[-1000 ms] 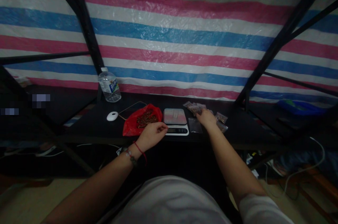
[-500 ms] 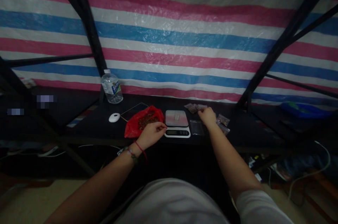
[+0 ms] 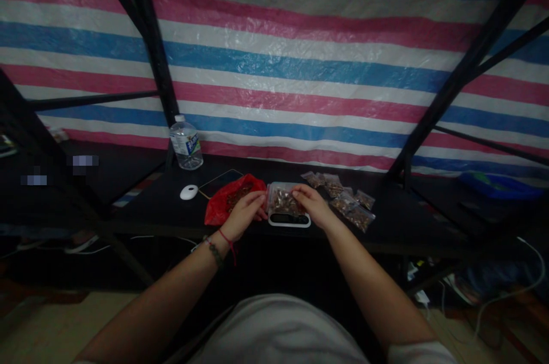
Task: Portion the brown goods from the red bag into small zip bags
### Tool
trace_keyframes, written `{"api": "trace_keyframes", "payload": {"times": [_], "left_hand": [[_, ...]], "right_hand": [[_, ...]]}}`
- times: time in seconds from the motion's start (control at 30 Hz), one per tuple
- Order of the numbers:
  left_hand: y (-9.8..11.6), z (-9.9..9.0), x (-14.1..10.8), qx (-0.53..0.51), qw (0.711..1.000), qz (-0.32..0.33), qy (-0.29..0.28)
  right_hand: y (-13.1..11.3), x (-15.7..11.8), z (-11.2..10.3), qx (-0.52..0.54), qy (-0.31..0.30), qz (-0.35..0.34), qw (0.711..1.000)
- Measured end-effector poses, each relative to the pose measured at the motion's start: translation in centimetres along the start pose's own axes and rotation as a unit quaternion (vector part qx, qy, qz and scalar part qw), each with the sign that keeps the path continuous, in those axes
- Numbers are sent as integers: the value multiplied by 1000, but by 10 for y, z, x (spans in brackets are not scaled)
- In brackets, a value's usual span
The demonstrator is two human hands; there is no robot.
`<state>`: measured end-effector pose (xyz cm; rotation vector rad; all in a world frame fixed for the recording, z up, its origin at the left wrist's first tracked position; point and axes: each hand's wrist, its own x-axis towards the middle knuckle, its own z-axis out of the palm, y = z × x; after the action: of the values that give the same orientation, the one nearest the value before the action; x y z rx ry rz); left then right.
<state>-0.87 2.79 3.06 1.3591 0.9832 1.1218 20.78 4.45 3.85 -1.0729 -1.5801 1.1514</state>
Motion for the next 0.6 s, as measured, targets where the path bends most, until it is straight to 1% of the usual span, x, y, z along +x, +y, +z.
{"api": "trace_keyframes", "payload": {"times": [0.03,0.07,0.13,0.2,0.27,0.3,0.33,0.37,0.47,0.53,0.6], "left_hand": [[1,0,-1,-13,1000,-6,-11],[1,0,-2,-22,999,-12,-27],[3,0,-4,-39,997,-29,-64],[4,0,-6,-54,994,-43,-88],[6,1,-7,-59,992,-47,-99],[7,3,-8,-56,992,-47,-101],[7,4,-9,-50,992,-45,-105],[7,7,-10,-41,992,-41,-109],[6,14,-13,2,993,-12,-118],[4,18,-15,30,992,18,-121],[1,20,-16,49,991,37,-122]], "right_hand": [[1,-2,4,3,-12,3,1000],[1,-4,7,4,-12,6,1000],[2,-6,10,-6,12,18,1000],[2,-9,11,-45,71,16,996],[-2,-15,13,-104,148,-19,983],[-4,-19,15,-132,170,-41,976],[-7,-24,18,-155,168,-56,972],[-10,-28,21,-169,141,-60,974],[-14,-41,34,-182,8,-34,983],[-12,-45,41,-192,-33,-27,981],[-8,-46,43,-191,-48,-29,980]]}}
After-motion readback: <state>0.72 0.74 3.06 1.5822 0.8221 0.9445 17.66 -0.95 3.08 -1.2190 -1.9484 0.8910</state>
